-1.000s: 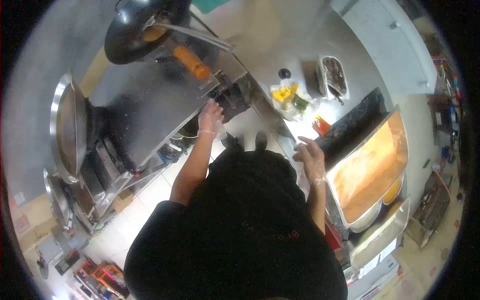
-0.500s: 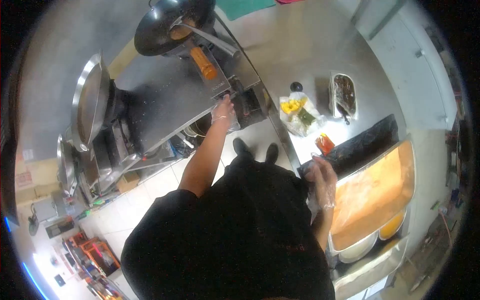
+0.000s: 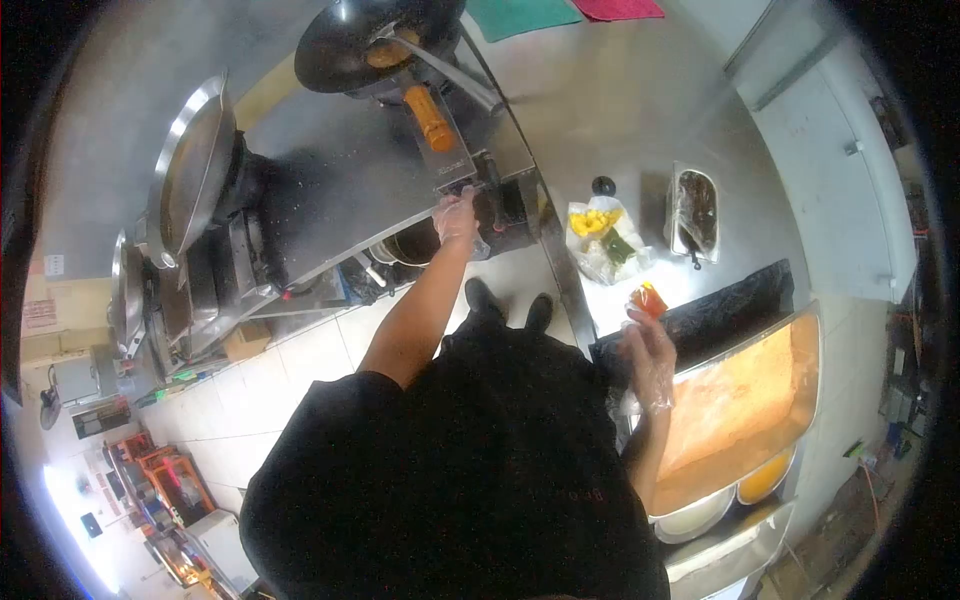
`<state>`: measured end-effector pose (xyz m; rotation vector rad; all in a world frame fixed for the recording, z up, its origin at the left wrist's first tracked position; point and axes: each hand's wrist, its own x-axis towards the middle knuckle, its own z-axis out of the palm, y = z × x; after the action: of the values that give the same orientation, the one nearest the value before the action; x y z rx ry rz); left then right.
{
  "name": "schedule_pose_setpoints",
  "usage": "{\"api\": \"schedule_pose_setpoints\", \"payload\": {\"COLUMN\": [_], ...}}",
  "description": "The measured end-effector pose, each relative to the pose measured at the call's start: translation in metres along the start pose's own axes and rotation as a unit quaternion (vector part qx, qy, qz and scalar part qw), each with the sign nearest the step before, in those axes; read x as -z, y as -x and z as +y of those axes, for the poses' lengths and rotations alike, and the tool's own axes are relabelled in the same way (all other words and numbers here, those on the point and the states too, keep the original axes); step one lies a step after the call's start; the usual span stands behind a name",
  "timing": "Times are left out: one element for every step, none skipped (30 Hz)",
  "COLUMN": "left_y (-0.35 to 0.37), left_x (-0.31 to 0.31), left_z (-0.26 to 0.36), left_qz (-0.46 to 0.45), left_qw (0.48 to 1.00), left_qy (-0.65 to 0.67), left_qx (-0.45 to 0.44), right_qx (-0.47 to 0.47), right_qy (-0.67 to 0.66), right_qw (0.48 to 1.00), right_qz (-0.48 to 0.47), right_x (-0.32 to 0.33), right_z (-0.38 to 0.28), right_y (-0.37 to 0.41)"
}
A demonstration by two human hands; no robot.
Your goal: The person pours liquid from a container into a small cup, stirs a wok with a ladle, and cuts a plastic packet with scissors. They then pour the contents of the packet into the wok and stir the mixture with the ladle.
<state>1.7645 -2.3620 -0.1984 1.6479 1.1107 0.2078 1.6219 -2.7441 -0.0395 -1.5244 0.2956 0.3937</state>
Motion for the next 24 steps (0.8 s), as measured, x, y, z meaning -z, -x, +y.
{"api": "schedule_pose_setpoints", "payload": {"left_y": [0.003,0.002,0.002,0.003,0.003,0.004,0.005,0.003,0.002,0.003,0.012,0.020,0.023,0.019,0.014,0.009,-0.004,-0.016,-0.019,-0.022,-0.024,-0.025,-0.028,-0.021], "left_x": [0.004,0.007,0.011,0.013,0.014,0.016,0.019,0.023,0.033,0.047,0.062,0.077,0.092,0.101,0.109,0.118,0.120,0.118,0.127,0.135,0.143,0.160,0.175,0.191], "left_z": [0.004,0.004,0.003,0.001,-0.005,-0.011,-0.019,-0.034,-0.046,-0.061,-0.067,-0.069,-0.068,-0.076,-0.091,-0.109,-0.144,-0.192,-0.213,-0.233,-0.234,-0.239,-0.248,-0.266], "left_qz": [0.000,-0.029,-0.060,-0.061,-0.082,-0.101,-0.099,-0.178,-0.253,-0.335,-0.323,-0.371,-0.416,-0.403,-0.412,-0.421,-0.409,-0.385,-0.367,-0.337,-0.374,-0.391,-0.408,-0.367], "left_qw": [1.000,0.999,0.997,0.997,0.996,0.995,0.995,0.982,0.963,0.941,0.944,0.928,0.906,0.913,0.906,0.897,0.904,0.903,0.890,0.872,0.869,0.867,0.866,0.864], "left_qy": [-0.001,-0.016,-0.030,-0.030,-0.021,-0.010,-0.002,0.031,0.067,0.050,0.068,0.000,-0.066,-0.042,-0.072,-0.101,-0.075,-0.163,-0.201,-0.239,-0.228,-0.218,-0.207,-0.229], "left_qx": [0.002,0.015,0.029,0.034,0.026,0.019,0.027,0.046,0.063,0.017,0.022,0.035,0.048,0.055,0.069,0.086,0.097,-0.094,-0.178,-0.261,-0.232,-0.218,-0.203,-0.257], "right_qx": [0.025,0.049,0.045,0.046,0.047,0.044,0.055,0.067,0.071,0.026,-0.016,-0.093,-0.013,0.067,0.079,0.093,0.005,-0.084,-0.086,-0.105,-0.126,-0.102,-0.104,-0.149], "right_qy": [0.059,0.119,0.121,0.149,0.178,0.187,0.208,0.229,0.241,0.276,0.313,0.414,0.401,0.386,0.411,0.434,0.402,0.372,0.393,0.408,0.419,0.316,0.328,0.385], "right_qw": [0.998,0.991,0.991,0.987,0.981,0.980,0.976,0.971,0.968,0.960,0.947,0.903,0.915,0.920,0.908,0.894,0.913,0.922,0.912,0.900,0.889,0.920,0.915,0.885], "right_qz": [0.012,0.024,0.024,0.039,0.053,0.050,0.037,0.021,0.011,0.039,0.068,0.068,0.047,0.023,-0.017,-0.056,-0.065,-0.067,-0.082,-0.111,-0.134,-0.207,-0.210,-0.216], "right_x": [0.005,0.007,0.009,0.011,0.013,0.015,0.015,0.014,0.008,0.000,-0.009,-0.019,-0.003,0.012,0.013,0.014,-0.031,-0.081,-0.107,-0.133,-0.158,-0.151,-0.173,-0.195], "right_z": [0.008,0.012,0.016,0.017,0.018,0.019,0.019,0.015,0.008,-0.003,-0.015,-0.030,0.002,0.032,0.044,0.056,0.024,-0.012,-0.013,-0.010,-0.005,0.024,0.030,0.035], "right_y": [-0.005,-0.008,-0.011,-0.016,-0.018,-0.020,-0.024,-0.028,-0.030,-0.030,-0.031,-0.034,-0.045,-0.056,-0.063,-0.070,-0.057,-0.042,-0.042,-0.041,-0.039,-0.048,-0.044,-0.040]}}
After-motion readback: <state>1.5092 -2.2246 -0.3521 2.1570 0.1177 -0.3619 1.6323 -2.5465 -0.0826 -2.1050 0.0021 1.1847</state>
